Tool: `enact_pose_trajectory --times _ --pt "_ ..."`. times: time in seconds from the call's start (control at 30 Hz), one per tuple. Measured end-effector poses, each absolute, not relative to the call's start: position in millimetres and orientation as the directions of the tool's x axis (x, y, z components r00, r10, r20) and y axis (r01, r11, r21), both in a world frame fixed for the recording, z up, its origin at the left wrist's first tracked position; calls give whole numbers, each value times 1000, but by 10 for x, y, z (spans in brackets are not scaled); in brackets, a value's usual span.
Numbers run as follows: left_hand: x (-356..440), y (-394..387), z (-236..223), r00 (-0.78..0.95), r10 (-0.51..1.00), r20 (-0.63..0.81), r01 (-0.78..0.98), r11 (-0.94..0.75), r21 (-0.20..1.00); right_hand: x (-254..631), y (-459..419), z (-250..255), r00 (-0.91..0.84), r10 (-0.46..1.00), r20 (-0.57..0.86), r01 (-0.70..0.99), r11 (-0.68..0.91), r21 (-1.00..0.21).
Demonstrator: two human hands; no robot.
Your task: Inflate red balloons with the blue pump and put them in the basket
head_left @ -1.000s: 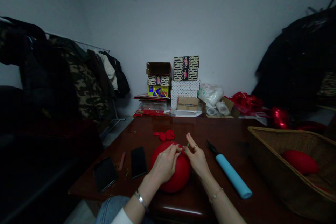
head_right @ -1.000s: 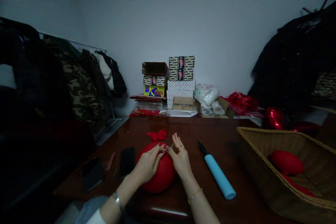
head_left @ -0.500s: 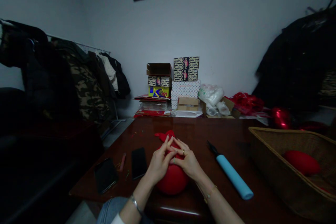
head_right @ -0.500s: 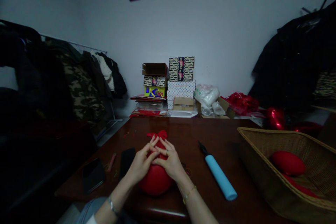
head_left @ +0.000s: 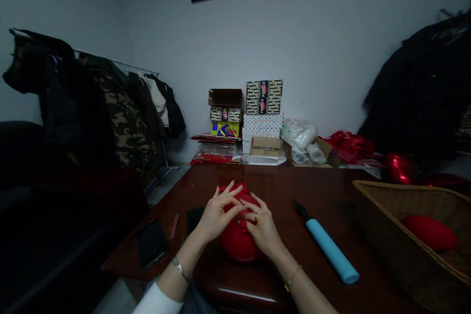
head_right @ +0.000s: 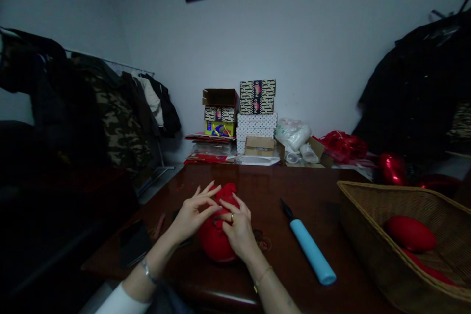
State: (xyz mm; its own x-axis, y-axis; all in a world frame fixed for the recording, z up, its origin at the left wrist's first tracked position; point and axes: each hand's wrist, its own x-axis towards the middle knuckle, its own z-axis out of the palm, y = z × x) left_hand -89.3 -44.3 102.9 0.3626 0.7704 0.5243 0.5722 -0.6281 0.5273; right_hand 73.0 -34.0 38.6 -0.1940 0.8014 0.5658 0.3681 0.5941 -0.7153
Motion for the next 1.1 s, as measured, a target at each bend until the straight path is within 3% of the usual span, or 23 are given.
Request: enact_pose_trajectory --times 0.2,0.47,0.7,0.97,1.1 --pt "-955 -392 1083 609 687 396 609 -725 322 739 -386 448 -216 786 579 412 611 -676" --pt "-1058 -399 1093 715 557 423 550 -821 150 763 -436 527 -290 768 571 425 637 -643" --pt "-1063 -429 1164 749 527 402 510 -846 158 778 -492 583 -343 765 546 414 645 -643" --pt "-956 -543 1248 804 462 374 480 -876 50 803 -581 581 -375 767 521 379 640 -669" --pt "-971 -603 1318 803 500 324 485 -865 133 872 -606 591 -418 765 490 356 634 -686"
